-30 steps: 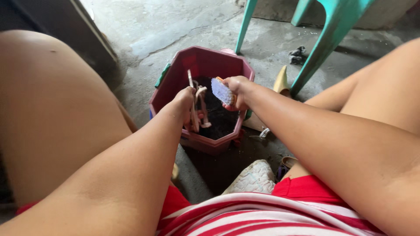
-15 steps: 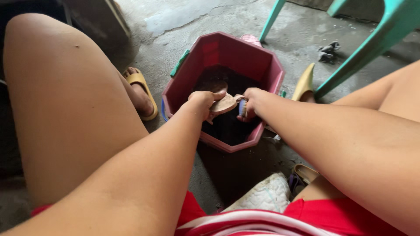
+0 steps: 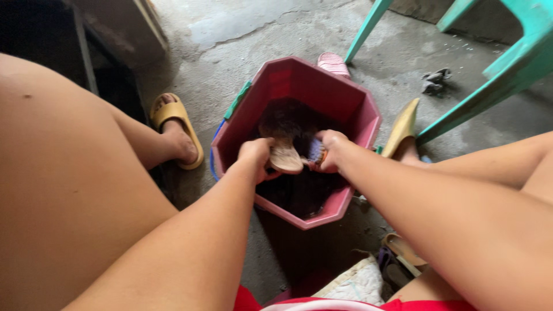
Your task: The person retrieves a brush and washes a pair of pink slippers and a pair of beige sandals in a pink bucket of water. They scrub the soles and uppers with the brush, rinse them in the bucket, and place the cleaned items on the floor.
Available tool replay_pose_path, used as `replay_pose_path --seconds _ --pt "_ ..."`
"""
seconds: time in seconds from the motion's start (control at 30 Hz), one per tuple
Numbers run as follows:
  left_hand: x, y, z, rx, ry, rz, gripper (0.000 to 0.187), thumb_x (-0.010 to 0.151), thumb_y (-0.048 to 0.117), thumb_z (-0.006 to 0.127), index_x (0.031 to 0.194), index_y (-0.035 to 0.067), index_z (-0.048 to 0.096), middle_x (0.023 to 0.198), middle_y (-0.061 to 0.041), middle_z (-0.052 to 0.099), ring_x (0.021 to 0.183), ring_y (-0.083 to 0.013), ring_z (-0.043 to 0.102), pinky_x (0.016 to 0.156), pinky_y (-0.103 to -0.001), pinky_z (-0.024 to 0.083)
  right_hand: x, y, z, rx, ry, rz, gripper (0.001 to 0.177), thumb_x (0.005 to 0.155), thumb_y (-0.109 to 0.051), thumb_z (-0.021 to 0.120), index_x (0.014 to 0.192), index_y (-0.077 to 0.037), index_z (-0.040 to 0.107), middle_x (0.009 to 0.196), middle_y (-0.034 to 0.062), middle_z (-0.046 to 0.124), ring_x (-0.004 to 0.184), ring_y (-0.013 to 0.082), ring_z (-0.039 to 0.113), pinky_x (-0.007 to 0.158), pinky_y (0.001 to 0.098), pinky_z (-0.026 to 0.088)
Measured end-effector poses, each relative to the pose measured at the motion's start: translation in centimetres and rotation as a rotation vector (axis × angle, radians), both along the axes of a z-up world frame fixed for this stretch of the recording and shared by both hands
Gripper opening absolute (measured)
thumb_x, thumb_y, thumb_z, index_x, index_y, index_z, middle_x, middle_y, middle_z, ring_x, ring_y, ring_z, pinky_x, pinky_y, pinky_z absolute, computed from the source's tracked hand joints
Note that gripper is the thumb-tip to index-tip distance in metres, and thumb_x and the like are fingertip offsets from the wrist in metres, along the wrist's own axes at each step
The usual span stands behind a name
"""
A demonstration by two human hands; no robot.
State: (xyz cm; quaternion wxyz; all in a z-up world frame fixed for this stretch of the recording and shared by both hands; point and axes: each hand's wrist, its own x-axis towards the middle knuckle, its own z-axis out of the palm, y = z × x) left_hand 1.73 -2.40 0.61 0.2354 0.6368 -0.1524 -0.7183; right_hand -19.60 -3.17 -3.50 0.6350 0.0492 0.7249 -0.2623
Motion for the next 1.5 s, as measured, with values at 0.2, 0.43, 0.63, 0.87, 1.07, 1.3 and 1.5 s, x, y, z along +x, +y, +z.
replay_pose_path --seconds 0.2,0.43,0.63,0.87,1.07,1.3,1.5 --pt "-2.1 -2.2 -1.5 -0.126 0.106 0.420 0.025 0.096 0.020 0.065 0.106 -0.002 0.070 0.103 -0.017 0.075 0.087 -0.0293 0.074 0.074 -0.046 0.062 5.1 5.0 9.4 -0.348 0.199 0.512 0.040 0.094 -0.034 0.058 0.133 -0.041 0.067 0.075 -0.0009 0.057 0.064 0.0164 0.049 0.063 0.0383 0.051" --pt "-2.7 -1.0 0.5 0.105 0.300 0.441 0.033 0.099 0.027 0.051 0.103 -0.002 0.067 0.104 -0.018 0.072 0.093 -0.0345 0.068 0.082 -0.057 0.054 10.5 8.4 15.1 -0.410 0.276 0.579 0.045 0.095 -0.037 0.054 0.139 -0.039 0.063 0.093 0.0006 0.067 0.081 0.0164 0.060 0.072 0.0383 0.049" --pt "-2.6 -0.4 0.6 0.137 0.482 0.347 0.037 0.100 0.029 0.042 0.108 0.000 0.063 0.108 -0.021 0.068 0.096 -0.0374 0.066 0.084 -0.061 0.053 10.9 6.5 14.0 -0.286 0.611 0.719 0.044 0.097 -0.042 0.054 0.141 -0.040 0.059 0.122 0.0121 0.060 0.109 0.0292 0.064 0.091 0.0443 0.054" --pt "-2.5 -1.3 -1.7 0.116 0.488 0.308 0.041 0.100 0.029 0.039 0.117 -0.002 0.059 0.116 -0.024 0.065 0.100 -0.0412 0.065 0.085 -0.062 0.052 10.4 6.4 15.1 -0.457 0.453 0.698 0.041 0.094 -0.035 0.051 0.131 -0.031 0.069 0.116 0.0177 0.077 0.107 0.0315 0.073 0.089 0.0462 0.056" --pt "-2.0 -0.9 -3.8 0.067 0.435 0.482 0.045 0.101 0.029 0.036 0.125 -0.003 0.056 0.122 -0.028 0.062 0.103 -0.0445 0.063 0.086 -0.064 0.052 9.9 9.8 12.8 -0.576 0.686 0.920 0.042 0.095 -0.036 0.055 0.134 -0.030 0.068 0.117 0.0188 0.070 0.113 0.0323 0.055 0.098 0.0464 0.046" --pt "-3.4 0.7 -3.5 0.198 0.651 0.186 0.051 0.101 0.029 0.032 0.133 -0.005 0.052 0.130 -0.032 0.058 0.107 -0.0484 0.062 0.087 -0.066 0.051 4.5 1.1 4.7 -0.224 0.612 0.877 0.039 0.100 -0.040 0.053 0.121 -0.014 0.072 0.106 0.0167 0.073 0.083 0.0293 0.071 0.076 0.0467 0.059" --pt "-1.1 -0.3 -3.6 0.255 0.532 0.162 0.059 0.100 0.034 0.031 0.142 -0.003 0.049 0.136 -0.033 0.056 0.111 -0.0531 0.059 0.086 -0.066 0.047 2.8 0.5 -2.1 -0.037 0.378 0.725 0.026 0.099 -0.036 0.062 0.095 -0.011 0.070 0.083 0.0056 0.067 0.068 0.0202 0.060 0.068 0.0446 0.052"
